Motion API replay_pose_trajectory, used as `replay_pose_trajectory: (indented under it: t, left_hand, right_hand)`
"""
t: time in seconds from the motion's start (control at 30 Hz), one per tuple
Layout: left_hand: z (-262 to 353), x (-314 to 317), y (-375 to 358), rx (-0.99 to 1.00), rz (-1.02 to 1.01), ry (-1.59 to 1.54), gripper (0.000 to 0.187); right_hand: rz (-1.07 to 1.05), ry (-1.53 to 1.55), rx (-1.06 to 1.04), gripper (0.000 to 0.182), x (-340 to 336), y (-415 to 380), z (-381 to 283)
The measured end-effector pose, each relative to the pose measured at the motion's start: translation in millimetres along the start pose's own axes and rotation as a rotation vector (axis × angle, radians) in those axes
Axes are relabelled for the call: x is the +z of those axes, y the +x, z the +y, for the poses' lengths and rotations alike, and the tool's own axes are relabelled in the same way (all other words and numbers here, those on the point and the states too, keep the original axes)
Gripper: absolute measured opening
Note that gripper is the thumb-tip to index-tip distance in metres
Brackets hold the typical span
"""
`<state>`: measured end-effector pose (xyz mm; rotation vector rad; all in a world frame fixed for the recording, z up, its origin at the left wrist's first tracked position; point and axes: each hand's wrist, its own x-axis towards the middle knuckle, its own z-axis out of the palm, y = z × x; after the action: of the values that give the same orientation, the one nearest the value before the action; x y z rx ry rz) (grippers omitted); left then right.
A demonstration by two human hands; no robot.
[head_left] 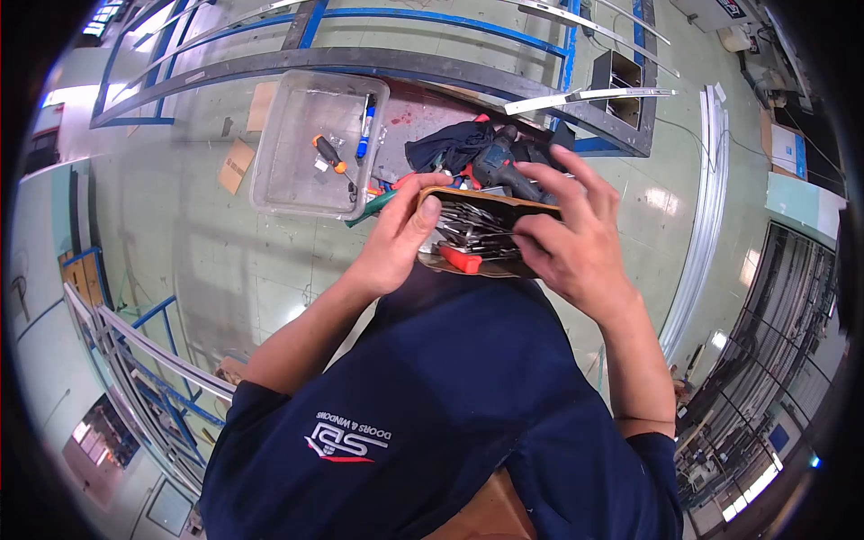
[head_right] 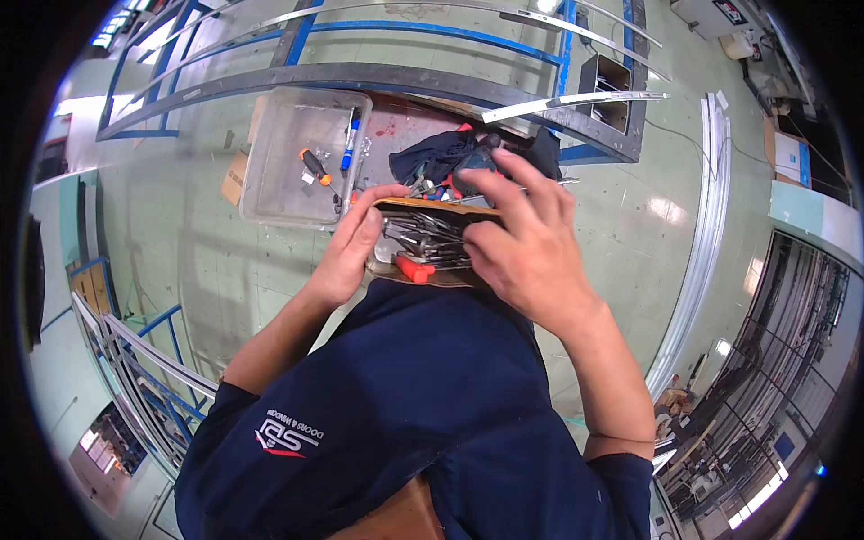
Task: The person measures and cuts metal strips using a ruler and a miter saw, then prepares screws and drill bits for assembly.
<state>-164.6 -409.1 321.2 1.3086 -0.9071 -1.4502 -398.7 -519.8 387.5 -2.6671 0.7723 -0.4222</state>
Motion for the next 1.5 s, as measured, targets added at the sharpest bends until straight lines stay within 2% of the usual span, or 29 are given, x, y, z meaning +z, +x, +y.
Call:
replay_pose_trajectory:
  t: [0.07,0.23,0.3,0.4,0.5,0.6,0.73,0.87,0.93,1.03,1.13,1.23,1.27,1.37,1.4,1.5]
  left_hand:
    - [2,-2,3,-0.003,0.013,-0.029,0.055]
    - [5,-5,8,-0.043,0.015,-0.146,0.051]
    - [5,-5,10,-0.016,0.009,-0.101,0.051]
    - [10,-6,11,-0.031,-0.021,-0.034,0.053]
    - [20,2,12,-0.014,-0.035,0.06,0.064]
    - [19,10,13,0.002,-0.046,0.118,0.071]
    - [13,11,12,0.022,-0.033,0.116,0.07]
    - [13,5,10,0.002,-0.021,0.028,0.065]
    - [10,1,10,-0.005,-0.015,-0.057,0.061]
    - [10,-1,10,-0.01,-0.03,0.044,0.064]
    - [7,0,12,-0.027,-0.021,-0.048,0.062]
    - [9,0,13,-0.089,-0.048,-0.133,0.061]
    - [11,0,13,-0.11,-0.061,-0.155,0.061]
    - [18,2,13,-0.154,-0.095,-0.2,0.061]
    - [19,2,13,-0.155,-0.101,-0.198,0.061]
    - [18,2,16,-0.14,-0.112,-0.185,0.061]
  right_hand:
    - [0.073,0.064,0.097,0.025,-5,-11,6]
    - [0.113,0.042,0.226,0.021,-10,-33,13]
    - [0.107,0.023,0.245,0.021,-10,-40,15]
    - [0.15,-0.167,0.256,0.026,-10,-34,8]
    - [0.034,0.152,0.219,0.03,-12,-21,-8]
    - [-0.176,0.154,0.135,0.036,-5,4,-37]
    - [-0.185,0.221,0.084,0.028,4,0,-32]
    - [-0.034,0.571,0.247,0.019,-20,-12,-8]
    - [0.127,0.905,0.459,0.015,-28,-32,5]
    - [0.376,1.127,0.576,0.018,-45,-42,15]
    - [0.359,1.123,0.595,0.021,-47,-49,18]
    - [0.333,0.96,0.415,0.019,-34,-54,10]
    - [0.427,0.903,0.407,0.021,-23,-51,1]
    - [0.262,0.287,0.145,0.023,-22,-36,5]
    - [0.293,0.243,0.138,0.024,-18,-33,4]
    - [0.158,0.367,0.409,0.023,-19,-29,-7]
